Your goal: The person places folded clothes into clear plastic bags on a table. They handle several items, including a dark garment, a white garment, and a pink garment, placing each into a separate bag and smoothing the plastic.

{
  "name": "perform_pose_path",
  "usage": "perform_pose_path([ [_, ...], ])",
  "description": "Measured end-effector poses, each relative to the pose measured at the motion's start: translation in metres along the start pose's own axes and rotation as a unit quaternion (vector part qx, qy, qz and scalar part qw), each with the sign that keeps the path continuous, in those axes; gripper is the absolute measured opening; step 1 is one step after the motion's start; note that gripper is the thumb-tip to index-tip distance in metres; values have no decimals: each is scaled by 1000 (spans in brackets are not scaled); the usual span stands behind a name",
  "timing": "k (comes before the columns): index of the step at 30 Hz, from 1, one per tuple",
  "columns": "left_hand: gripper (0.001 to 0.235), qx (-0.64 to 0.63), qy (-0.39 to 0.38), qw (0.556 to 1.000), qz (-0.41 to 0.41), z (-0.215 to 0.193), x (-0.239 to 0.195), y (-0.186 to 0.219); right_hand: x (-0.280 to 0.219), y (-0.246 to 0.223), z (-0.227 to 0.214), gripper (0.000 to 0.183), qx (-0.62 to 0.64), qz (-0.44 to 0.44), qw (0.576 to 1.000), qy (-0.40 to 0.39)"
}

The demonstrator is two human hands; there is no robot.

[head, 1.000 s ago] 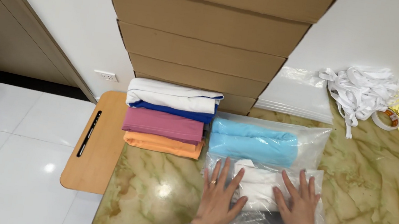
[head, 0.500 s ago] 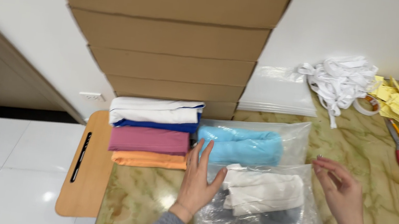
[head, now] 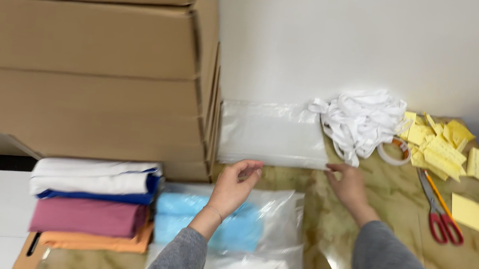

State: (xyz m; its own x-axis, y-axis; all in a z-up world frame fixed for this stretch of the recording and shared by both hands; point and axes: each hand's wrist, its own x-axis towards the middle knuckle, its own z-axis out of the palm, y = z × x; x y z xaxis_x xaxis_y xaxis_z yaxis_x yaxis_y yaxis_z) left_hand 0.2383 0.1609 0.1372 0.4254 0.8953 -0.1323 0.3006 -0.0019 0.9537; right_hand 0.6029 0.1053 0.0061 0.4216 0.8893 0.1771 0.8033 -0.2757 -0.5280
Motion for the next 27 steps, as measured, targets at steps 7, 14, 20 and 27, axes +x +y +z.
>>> perform_pose_path([
  [7, 32, 2, 41, 999, -36, 51, 60, 0, 60, 14, 63, 34, -105, -45, 991, -69],
  [14, 33, -38, 71, 994, -71, 63, 60, -16, 85, 33, 93, 18, -102, -106, 984, -102],
  [20, 46, -166, 101, 974, -114, 57, 41, 16, 67, -29, 31, 11, 90, -113, 989, -35],
  [27, 119, -660, 54, 694, -285, 43, 10, 47, -39, -84, -133, 20, 216, -284, 928, 109],
])
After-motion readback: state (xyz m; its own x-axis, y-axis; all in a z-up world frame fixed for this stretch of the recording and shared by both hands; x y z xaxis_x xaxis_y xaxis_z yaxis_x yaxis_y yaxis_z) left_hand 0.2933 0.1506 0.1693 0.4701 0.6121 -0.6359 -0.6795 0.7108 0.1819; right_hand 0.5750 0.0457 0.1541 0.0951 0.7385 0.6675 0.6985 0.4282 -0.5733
